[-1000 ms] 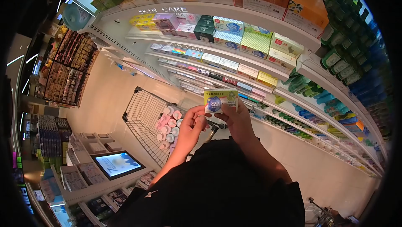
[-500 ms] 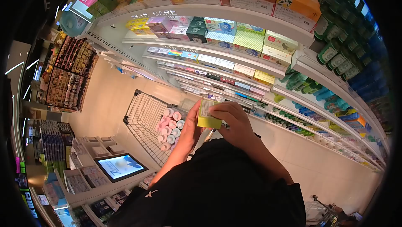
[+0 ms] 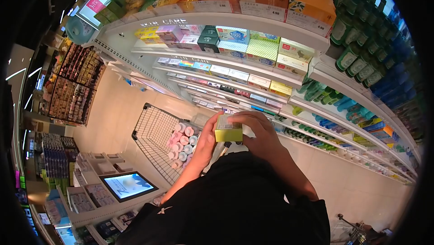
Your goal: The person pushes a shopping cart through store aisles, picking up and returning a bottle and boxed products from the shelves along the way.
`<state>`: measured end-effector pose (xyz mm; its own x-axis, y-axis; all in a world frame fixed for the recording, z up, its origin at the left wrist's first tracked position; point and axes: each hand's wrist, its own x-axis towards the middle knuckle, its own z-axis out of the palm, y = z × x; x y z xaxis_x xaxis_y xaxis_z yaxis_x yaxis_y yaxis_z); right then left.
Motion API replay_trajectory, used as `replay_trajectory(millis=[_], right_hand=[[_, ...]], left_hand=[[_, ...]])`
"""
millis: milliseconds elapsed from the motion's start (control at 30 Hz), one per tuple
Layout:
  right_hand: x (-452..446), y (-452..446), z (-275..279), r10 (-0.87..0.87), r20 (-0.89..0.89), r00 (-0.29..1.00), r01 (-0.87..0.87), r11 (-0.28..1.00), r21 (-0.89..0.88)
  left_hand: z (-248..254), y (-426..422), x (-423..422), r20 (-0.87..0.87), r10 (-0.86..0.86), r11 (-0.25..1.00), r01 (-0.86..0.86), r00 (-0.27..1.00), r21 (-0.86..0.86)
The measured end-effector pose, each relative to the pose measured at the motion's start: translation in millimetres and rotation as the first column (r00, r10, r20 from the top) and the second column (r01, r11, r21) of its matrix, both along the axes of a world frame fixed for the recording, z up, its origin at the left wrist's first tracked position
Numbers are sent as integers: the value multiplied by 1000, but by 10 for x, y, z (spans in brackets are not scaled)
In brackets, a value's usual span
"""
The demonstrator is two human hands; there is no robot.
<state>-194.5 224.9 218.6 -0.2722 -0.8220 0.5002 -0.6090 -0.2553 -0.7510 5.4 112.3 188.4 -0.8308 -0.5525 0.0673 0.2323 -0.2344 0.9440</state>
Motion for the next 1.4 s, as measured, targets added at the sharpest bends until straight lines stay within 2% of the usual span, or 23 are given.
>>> replay_trajectory(millis=[33, 67, 133, 200, 300, 367, 400, 500, 600, 633, 1000, 1167, 1300, 1400], right_hand=[[-58, -19, 0, 2, -12, 1000, -3, 999, -35], [-124, -29, 34, 4, -20, 1000, -5, 999, -35], [-262, -49, 183, -93, -167, 982, 92, 996, -17], [-432, -152, 370, -147, -303, 942, 135, 989, -58], [-694, -344, 689, -195, -406, 893, 182, 981, -71], [-841, -505, 806, -316, -616, 722, 275, 947, -163], [-913, -575, 820, -304, -625, 719, 262, 952, -162], [-1079, -760, 855, -329, -643, 692, 369, 926, -77], [-1184, -932, 871, -364, -691, 624, 402, 908, -115], [-1160, -1008, 967, -332, -699, 634, 473, 881, 10], [-1426, -1241, 816, -347, -668, 659, 476, 879, 13], [-1482, -1252, 783, -361, -683, 635, 420, 903, -87], [-1414, -1338, 744, -332, -678, 656, 455, 890, 5], [-1251, -1484, 739, -330, -654, 681, 381, 922, -67]], left_hand=[[-29, -8, 6, 75, -43, 999, 43, 996, 3], [-53, -3, -8, 67, -41, 999, 41, 997, 3], [-64, 28, -57, 116, -125, 992, 123, 985, 23], [-45, 121, -72, 112, -81, 997, 79, 990, 19], [-65, 179, -75, 80, -125, 991, 121, 989, 50], [44, 179, -42, 128, -127, 992, 123, 984, 33], [106, 183, -19, 186, -133, 991, 133, 973, 15], [151, 202, 75, 182, -76, 997, 72, 980, 26], [156, 192, 170, 216, -18, 999, 12, 976, 33], [137, 186, 201, 246, 6, 999, -19, 969, 50], [25, 203, 462, 244, 118, 981, -152, 963, 124], [31, 245, 507, 250, 147, 974, -184, 957, 131], [14, 266, 493, 237, 164, 972, -199, 957, 129], [24, 284, 467, 250, 152, 976, -185, 956, 117]])
